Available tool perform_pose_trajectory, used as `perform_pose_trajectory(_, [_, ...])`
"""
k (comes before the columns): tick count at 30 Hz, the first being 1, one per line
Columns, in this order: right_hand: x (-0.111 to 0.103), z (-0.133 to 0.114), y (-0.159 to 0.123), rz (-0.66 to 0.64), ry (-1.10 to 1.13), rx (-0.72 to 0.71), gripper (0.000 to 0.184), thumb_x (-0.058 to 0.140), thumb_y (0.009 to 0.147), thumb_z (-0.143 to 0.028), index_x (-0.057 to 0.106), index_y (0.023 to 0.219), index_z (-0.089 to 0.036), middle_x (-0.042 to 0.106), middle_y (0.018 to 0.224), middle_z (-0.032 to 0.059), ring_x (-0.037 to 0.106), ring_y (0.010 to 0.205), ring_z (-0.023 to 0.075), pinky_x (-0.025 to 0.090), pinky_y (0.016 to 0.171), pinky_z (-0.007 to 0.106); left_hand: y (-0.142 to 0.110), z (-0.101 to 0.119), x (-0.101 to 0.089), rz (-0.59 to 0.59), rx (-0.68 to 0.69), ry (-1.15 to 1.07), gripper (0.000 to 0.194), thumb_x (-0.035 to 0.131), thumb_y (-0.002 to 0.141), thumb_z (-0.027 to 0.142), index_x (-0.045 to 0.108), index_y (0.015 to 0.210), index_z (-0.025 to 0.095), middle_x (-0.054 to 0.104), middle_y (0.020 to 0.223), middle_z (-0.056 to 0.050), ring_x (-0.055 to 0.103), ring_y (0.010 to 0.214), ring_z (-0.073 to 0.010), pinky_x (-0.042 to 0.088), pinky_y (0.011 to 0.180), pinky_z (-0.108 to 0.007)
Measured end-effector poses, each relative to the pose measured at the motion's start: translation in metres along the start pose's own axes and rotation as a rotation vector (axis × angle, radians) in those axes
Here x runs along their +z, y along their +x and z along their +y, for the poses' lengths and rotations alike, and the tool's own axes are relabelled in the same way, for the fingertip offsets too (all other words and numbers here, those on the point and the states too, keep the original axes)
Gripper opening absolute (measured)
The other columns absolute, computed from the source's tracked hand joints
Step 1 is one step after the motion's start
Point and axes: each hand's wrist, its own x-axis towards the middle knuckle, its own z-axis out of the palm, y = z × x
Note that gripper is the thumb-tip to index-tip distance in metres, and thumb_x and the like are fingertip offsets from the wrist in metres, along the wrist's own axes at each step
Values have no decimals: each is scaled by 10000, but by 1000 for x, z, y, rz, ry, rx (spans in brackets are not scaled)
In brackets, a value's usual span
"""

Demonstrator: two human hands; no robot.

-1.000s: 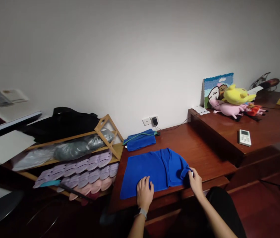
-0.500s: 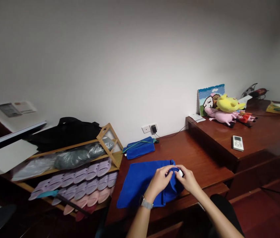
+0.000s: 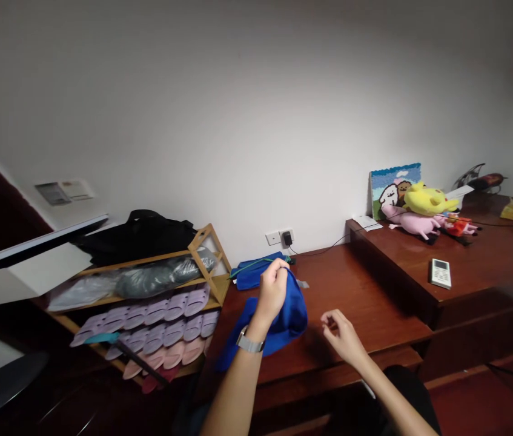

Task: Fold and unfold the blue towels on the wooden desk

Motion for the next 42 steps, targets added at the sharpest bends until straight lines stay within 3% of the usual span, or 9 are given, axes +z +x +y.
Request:
perform_pose_trajectory(4, [27,-35,-13,-40,153,-18,359,710,892,-394,632,1216,-262,701,1124,55,693,1015,215,588,902,341,-1,30,-7,-71,18,-19,123,458,814,241,521,709,256,485,616,60,473,605,-142,369,616,-271])
perform_pose_trajectory(8, [51,-69,-15,-55,163,-32,300,707,922,-459,663,1142,-260,729,1059,40,701,970,220,583,914,343,-9,59,-9,-214,104,51,53,514,760,217,548,755,256,557,662,51,518,642,-146,402,665,-281])
perform_pose_trajectory(11, [53,-74,-9,-50,181,-26,270,586,996,-475,691,1102,-251,753,1022,47,706,919,222,587,860,329,-7,73,-12,-237,161,126,82,530,755,208,587,789,256,638,725,36,578,690,-154,440,718,-286])
perform_pose_trajectory(17, [12,-40,18,37,131,-14,187,525,952,-333,688,987,-248,763,931,31,707,852,212,563,774,291,25,85,-31,-169,254,159,62,584,812,267,631,781,242,671,711,30,625,685,-156,487,694,-269])
perform_pose_trajectory(22, [-23,0,29,121,-28,48,155,548,852,-344,665,819,-248,727,757,14,671,701,209,534,684,300,58,102,-52,105,350,-2,89,604,815,313,609,782,231,643,719,38,610,681,-134,509,677,-249])
perform_pose_trajectory(26, [-45,33,21,129,-118,122,208,572,793,-422,686,811,-250,761,771,31,704,713,240,554,695,340,76,107,-78,287,402,8,93,621,794,309,603,782,219,591,700,62,579,662,-107,487,654,-225])
perform_pose_trajectory(33, [-128,69,13,109,-333,168,406,528,806,-561,752,933,-247,819,952,94,778,886,313,613,828,425,84,67,-141,579,301,-12,42,622,747,253,597,747,220,568,709,54,528,663,-102,440,616,-214])
perform_pose_trajectory(38, [-207,53,6,151,-461,27,470,559,878,-670,763,1090,-303,803,1123,73,764,1030,314,610,941,428,70,19,-183,748,165,-36,52,632,706,259,641,744,224,608,743,39,557,740,-131,450,655,-231])
perform_pose_trajectory(42, [-254,37,3,170,-511,-16,553,625,818,-794,799,1045,-319,801,1085,133,772,956,345,616,880,444,50,-46,-205,797,-5,-65,107,638,682,287,663,763,222,637,787,42,578,791,-139,456,719,-234])
